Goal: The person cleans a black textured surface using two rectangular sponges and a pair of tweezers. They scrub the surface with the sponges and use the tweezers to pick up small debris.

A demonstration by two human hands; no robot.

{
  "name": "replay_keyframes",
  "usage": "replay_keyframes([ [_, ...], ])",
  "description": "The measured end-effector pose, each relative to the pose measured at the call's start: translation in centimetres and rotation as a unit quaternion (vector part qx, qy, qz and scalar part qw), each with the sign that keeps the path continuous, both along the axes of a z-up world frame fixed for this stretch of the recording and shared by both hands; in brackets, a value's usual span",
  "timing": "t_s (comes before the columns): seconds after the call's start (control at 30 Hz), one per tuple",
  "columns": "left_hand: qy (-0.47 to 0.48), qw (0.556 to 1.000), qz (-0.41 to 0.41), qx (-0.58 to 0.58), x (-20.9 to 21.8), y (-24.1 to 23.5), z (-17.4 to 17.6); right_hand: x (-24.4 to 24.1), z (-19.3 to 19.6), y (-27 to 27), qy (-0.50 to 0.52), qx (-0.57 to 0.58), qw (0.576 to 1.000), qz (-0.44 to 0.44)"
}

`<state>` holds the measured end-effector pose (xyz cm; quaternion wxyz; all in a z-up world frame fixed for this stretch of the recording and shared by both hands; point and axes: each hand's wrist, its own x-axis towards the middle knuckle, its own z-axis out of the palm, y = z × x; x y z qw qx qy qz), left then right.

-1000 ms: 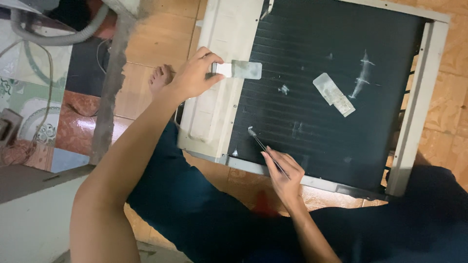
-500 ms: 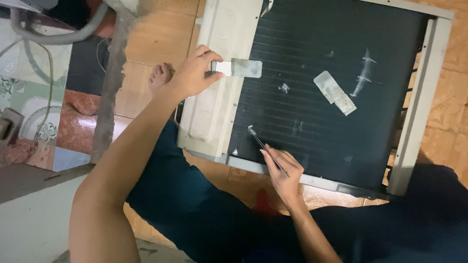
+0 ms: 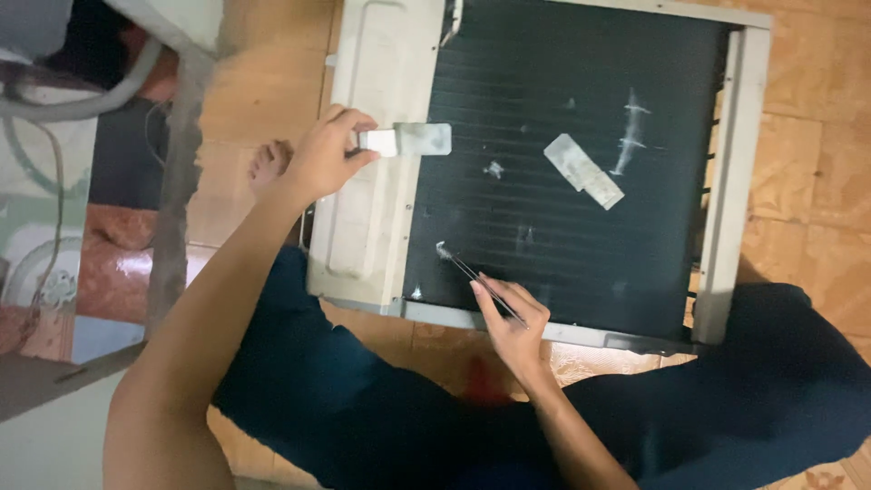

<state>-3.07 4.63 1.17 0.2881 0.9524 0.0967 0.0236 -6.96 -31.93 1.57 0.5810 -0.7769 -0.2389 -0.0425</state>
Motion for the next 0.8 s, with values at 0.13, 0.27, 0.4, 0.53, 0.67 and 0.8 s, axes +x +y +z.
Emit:
replay_keyframes([
  [0.13,0.008,1.000,-0.004,-0.022,-0.4,0.2,-0.1,0.1,0.7,-0.2,0.044,-0.006,0.998,-0.032],
  [0.27,0.023,0.999,0.001,-0.023,-0.6,0.1,0.2,0.3,0.8,-0.4,0.082,0.025,0.994,-0.062],
  [0.4,0.031,0.999,0.008,-0.032,-0.6,0.0,1.2,1.3,-1.3,-2.5,0.125,0.093,0.984,-0.084],
  [0.53,0.010,0.997,0.025,-0.079,0.2,1.4,-1.8,6.4,7.4,-6.0,0.072,0.073,0.991,-0.085],
  [0.67,0.009,0.992,0.044,-0.121,-0.1,0.5,-0.3,13.9,14.2,-14.8,-0.190,-0.075,0.979,-0.007],
  [0.8,0.184,0.971,0.130,-0.073,0.1,-1.6,5.2,20.0,21.1,-19.3,-0.295,-0.300,0.905,-0.063],
])
